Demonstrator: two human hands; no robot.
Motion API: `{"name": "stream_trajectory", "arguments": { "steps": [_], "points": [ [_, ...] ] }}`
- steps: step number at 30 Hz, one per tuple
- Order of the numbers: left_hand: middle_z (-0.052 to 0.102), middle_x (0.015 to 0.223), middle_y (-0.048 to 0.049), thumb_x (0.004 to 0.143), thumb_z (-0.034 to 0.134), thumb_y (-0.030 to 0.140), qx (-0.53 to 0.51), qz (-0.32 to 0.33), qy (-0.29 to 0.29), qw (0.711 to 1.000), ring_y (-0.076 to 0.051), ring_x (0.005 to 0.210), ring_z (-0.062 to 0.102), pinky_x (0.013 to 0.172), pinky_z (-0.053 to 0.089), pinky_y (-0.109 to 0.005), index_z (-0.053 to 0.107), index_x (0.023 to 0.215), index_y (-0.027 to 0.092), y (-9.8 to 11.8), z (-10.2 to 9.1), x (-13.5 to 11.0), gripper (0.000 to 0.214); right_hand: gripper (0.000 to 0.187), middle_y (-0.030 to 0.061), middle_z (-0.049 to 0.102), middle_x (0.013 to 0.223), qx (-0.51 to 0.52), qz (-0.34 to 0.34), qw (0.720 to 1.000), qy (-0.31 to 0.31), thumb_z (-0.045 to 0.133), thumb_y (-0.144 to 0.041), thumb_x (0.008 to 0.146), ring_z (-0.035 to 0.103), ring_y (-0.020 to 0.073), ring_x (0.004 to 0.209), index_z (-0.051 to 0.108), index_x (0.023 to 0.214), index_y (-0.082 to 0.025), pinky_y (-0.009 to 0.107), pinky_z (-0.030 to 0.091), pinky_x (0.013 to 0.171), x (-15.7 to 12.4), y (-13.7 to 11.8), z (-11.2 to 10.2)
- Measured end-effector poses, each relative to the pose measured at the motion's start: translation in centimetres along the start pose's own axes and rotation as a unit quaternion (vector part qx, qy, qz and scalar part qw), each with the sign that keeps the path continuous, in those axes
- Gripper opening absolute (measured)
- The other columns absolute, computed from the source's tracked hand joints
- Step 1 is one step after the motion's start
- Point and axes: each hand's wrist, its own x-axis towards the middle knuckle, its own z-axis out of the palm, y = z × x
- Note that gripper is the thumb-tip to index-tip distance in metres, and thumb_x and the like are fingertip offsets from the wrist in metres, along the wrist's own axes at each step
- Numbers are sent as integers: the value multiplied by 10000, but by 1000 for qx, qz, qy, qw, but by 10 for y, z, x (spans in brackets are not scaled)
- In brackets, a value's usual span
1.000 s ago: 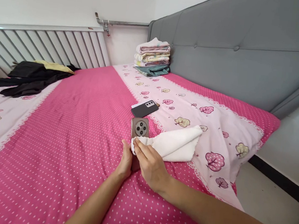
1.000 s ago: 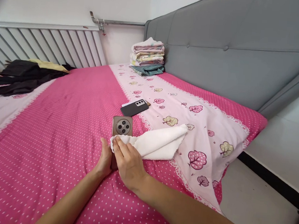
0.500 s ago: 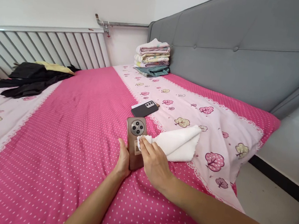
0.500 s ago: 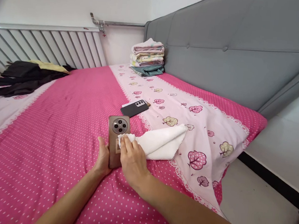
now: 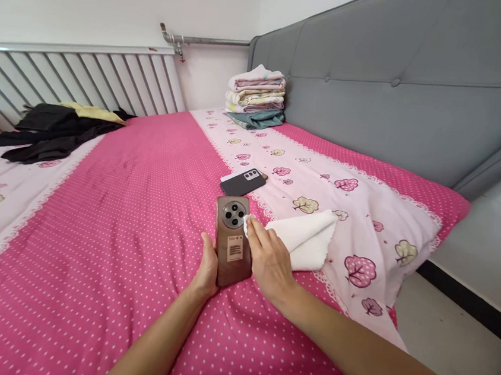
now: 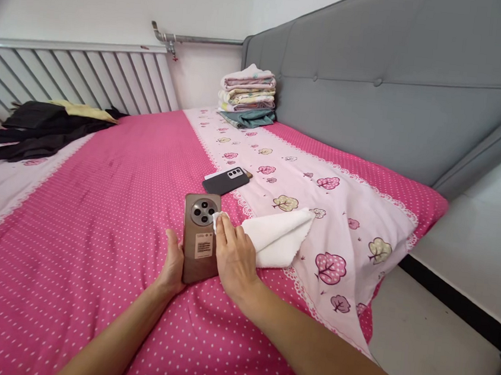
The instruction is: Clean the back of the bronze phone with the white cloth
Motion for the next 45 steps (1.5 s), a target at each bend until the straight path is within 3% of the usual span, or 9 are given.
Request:
{"name": "stream_trajectory", "arguments": {
  "steps": [11, 22, 28, 35, 42, 45],
  "points": [
    [653, 1035, -183, 773, 167, 706, -13, -2, 28, 1000, -292, 1025, 583, 958, 384, -444, 603, 1085, 60, 15, -10, 7, 839, 387, 108, 519, 1249, 30, -90, 995, -37, 379, -48, 864, 513, 215, 945, 504, 1225, -114, 339, 480, 737, -5, -9, 0],
    [606, 1095, -224, 709, 184, 768, -111, 78, 3, 991, -310, 981, 592, 840, 473, -448, 509, 1207, 31, 40, -29, 16, 947, 384, 110, 543, 1206, 47, -159, 985, -53, 404, -40, 850, 516, 200, 906, 481, 1224, -79, 329, 485, 726, -11, -22, -7],
    [594, 1100, -242, 730, 244, 740, -129, 62, -21, 989, -326, 1011, 575, 880, 435, -487, 467, 1240, 19, 33, -30, 14, 911, 339, 85, 568, 1181, 61, -185, 980, -38, 396, -72, 874, 510, 188, 870, 516, 1191, -96, 322, 481, 685, -15, -29, -7],
    [609, 1075, -223, 770, 288, 682, -124, 12, -44, 991, -319, 1060, 548, 951, 375, -490, 486, 1207, 10, 22, -18, 4, 825, 356, 28, 528, 1255, 82, -204, 975, -36, 349, -94, 907, 478, 168, 830, 491, 1231, -129, 309, 462, 640, -20, -33, -3],
    [654, 949, -168, 759, 323, 689, -102, -43, -70, 991, -297, 1041, 564, 978, 381, -423, 606, 1034, 47, 14, -6, -9, 753, 363, 37, 490, 1302, 76, -166, 983, -2, 359, -139, 916, 482, 160, 800, 479, 1259, -151, 298, 463, 647, -15, -33, -9],
    [658, 957, -141, 822, 259, 625, -94, -42, -84, 991, -283, 1080, 540, 996, 365, -384, 641, 975, 70, 9, -3, -12, 690, 374, 57, 477, 1313, 72, -145, 987, 12, 349, -134, 915, 490, 167, 808, 476, 1267, -137, 302, 461, 662, -11, -31, -15]
  ]
}}
